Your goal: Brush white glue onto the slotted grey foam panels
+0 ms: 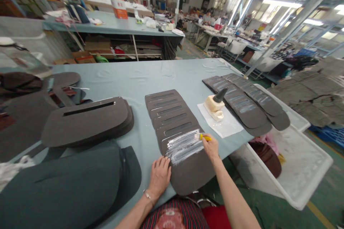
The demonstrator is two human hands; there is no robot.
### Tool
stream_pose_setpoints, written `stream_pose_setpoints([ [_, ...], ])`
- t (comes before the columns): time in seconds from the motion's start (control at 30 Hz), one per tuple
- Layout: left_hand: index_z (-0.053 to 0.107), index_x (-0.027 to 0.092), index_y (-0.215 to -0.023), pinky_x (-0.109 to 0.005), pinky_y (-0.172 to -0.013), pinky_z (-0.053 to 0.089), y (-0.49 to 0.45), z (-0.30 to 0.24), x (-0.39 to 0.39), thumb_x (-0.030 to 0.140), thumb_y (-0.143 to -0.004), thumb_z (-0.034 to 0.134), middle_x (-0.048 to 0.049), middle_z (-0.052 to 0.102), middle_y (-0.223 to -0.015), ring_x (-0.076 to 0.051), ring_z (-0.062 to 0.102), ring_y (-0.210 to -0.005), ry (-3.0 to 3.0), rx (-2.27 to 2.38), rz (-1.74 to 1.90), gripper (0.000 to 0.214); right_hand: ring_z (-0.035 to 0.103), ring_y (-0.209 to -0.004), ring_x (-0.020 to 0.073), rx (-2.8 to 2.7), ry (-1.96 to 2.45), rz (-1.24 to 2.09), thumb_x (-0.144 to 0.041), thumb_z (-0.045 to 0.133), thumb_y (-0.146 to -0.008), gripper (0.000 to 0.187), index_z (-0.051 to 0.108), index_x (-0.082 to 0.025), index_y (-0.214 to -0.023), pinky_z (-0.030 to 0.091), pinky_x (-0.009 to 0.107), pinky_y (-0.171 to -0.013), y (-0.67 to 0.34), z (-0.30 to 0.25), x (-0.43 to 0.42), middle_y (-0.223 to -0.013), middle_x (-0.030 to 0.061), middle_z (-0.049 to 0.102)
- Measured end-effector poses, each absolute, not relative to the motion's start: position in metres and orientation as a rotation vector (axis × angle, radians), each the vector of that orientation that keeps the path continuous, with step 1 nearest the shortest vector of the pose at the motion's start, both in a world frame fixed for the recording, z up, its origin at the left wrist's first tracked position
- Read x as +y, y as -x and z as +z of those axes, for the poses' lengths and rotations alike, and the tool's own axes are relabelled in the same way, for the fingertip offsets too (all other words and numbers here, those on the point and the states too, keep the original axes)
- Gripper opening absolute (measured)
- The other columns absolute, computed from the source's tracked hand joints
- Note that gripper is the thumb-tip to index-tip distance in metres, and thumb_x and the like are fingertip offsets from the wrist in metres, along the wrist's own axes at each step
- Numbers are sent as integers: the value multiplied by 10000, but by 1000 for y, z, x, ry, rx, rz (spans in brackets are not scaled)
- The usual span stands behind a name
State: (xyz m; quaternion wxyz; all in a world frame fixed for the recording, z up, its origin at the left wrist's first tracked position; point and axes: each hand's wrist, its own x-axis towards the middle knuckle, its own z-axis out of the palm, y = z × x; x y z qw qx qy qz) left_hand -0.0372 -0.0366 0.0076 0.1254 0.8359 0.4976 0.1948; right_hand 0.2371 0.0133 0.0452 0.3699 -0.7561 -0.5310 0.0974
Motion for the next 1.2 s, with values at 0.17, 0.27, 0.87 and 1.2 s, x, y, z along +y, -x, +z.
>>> stream_pose_setpoints([
  [0.17,537,211,-1089,-424,-938,362,35,17,-35,166,-843,444,-65,568,-1090,-240,465,-1081,-2350,1489,583,266,570,-707,194,-1396,2026,109,-386,448,-801,268,633,-191,-805,417,298,-686,-264,51,25,-774,56,644],
  [0.27,553,216,-1004,-417,-922,367,33,25,-25,179,-839,456,-55,572,-1030,-227,480,-1033,-2252,1550,637,195,574,-751,193,-1434,1890,157,-372,458,-819,247,628,-192,-823,420,297,-712,-220,59,24,-830,61,648],
  [0.87,532,204,-1044,-434,-959,340,28,17,-4,209,-824,488,-68,558,-1102,-237,459,-1094,-2223,1693,601,224,541,-629,175,-1486,2066,193,-350,473,-755,227,638,-203,-806,377,275,-632,-265,51,58,-693,23,623],
  [1.2,495,192,-1154,-445,-979,321,26,17,25,194,-821,480,-87,538,-1190,-244,458,-1118,-2300,1679,576,333,567,-711,150,-1738,1559,599,-278,469,-786,176,628,-216,-826,406,245,-682,-124,55,67,-804,10,644],
])
